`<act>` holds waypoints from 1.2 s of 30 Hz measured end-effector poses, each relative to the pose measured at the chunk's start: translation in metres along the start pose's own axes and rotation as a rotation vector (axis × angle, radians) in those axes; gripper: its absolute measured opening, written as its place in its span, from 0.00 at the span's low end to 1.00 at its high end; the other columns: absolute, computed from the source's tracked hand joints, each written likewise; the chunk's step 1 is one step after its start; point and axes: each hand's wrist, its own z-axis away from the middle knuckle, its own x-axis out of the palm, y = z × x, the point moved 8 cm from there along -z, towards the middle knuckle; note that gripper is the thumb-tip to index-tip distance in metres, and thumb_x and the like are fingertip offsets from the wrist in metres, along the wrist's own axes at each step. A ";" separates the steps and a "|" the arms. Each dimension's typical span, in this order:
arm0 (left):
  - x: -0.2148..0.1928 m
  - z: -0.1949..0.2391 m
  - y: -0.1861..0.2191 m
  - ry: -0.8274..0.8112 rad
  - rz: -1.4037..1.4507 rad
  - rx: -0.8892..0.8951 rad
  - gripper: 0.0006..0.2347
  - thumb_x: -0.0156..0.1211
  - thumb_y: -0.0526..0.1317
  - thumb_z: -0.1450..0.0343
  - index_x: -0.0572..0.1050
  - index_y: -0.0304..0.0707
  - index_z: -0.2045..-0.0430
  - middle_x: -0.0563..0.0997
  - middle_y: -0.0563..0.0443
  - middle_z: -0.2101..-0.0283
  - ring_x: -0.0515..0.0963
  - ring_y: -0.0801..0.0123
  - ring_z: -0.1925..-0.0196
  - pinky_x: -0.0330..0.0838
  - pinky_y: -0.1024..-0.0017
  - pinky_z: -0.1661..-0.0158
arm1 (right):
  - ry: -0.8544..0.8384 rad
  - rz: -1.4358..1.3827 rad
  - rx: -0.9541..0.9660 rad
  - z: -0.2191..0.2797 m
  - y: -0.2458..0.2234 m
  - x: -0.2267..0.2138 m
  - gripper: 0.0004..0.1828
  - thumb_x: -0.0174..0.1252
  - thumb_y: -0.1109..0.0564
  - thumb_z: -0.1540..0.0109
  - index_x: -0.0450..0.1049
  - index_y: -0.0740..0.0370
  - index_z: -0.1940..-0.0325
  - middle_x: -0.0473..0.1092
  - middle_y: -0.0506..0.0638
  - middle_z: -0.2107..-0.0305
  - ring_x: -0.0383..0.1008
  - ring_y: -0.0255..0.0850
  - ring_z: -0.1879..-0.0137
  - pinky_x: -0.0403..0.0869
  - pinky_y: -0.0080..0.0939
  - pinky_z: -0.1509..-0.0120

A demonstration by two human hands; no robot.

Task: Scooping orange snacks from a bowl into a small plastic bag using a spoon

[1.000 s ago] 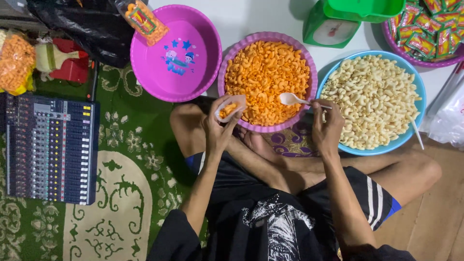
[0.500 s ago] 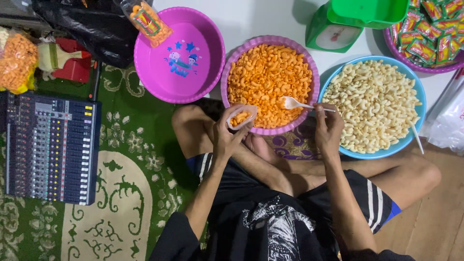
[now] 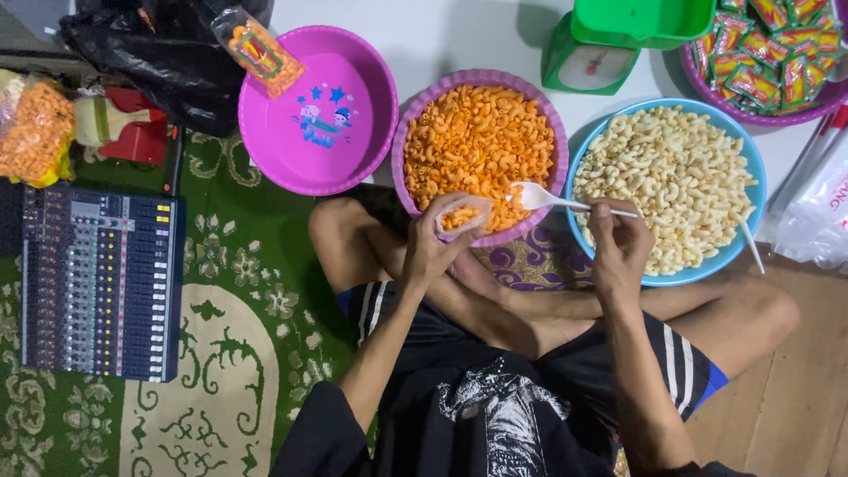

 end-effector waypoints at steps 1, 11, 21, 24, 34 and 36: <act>0.002 -0.002 -0.003 -0.004 0.001 -0.001 0.27 0.80 0.49 0.41 0.78 0.44 0.48 0.84 0.40 0.55 0.82 0.50 0.48 0.73 0.55 0.44 | 0.003 0.002 0.002 0.000 -0.011 0.000 0.08 0.53 0.60 0.24 0.77 0.65 0.51 0.64 0.47 0.78 0.59 0.29 0.68 0.63 0.31 0.59; 0.028 0.001 -0.001 -0.279 0.147 -0.060 0.26 0.81 0.44 0.42 0.78 0.43 0.49 0.84 0.44 0.54 0.82 0.60 0.46 0.72 0.59 0.43 | -0.247 0.187 -0.278 0.027 -0.055 0.036 0.04 0.60 0.65 0.34 0.79 0.60 0.58 0.78 0.51 0.64 0.68 0.38 0.66 0.67 0.40 0.57; 0.016 0.001 -0.002 -0.256 0.149 -0.047 0.26 0.82 0.42 0.43 0.80 0.45 0.50 0.85 0.48 0.56 0.83 0.64 0.51 0.74 0.65 0.46 | -0.288 0.354 -0.570 0.039 -0.104 0.045 0.07 0.60 0.61 0.33 0.83 0.54 0.57 0.81 0.47 0.60 0.72 0.46 0.63 0.72 0.42 0.52; 0.014 0.000 0.005 -0.246 0.107 0.008 0.26 0.82 0.45 0.42 0.79 0.46 0.50 0.84 0.46 0.55 0.83 0.59 0.49 0.75 0.62 0.47 | -0.376 0.294 -0.595 0.038 -0.110 0.061 0.05 0.61 0.61 0.35 0.81 0.56 0.62 0.81 0.50 0.63 0.76 0.49 0.61 0.72 0.46 0.52; 0.012 0.005 0.000 -0.219 0.120 0.010 0.26 0.83 0.44 0.44 0.80 0.46 0.51 0.85 0.47 0.56 0.83 0.60 0.50 0.74 0.64 0.46 | -0.320 0.323 -0.578 0.033 -0.097 0.047 0.04 0.60 0.63 0.33 0.81 0.58 0.59 0.81 0.50 0.62 0.73 0.51 0.63 0.73 0.46 0.53; 0.014 0.003 0.006 -0.239 0.108 0.035 0.25 0.83 0.43 0.43 0.81 0.46 0.53 0.85 0.50 0.57 0.84 0.64 0.51 0.75 0.67 0.46 | -0.369 0.305 -0.588 0.035 -0.095 0.054 0.05 0.60 0.63 0.33 0.79 0.58 0.62 0.80 0.51 0.63 0.74 0.54 0.62 0.73 0.49 0.54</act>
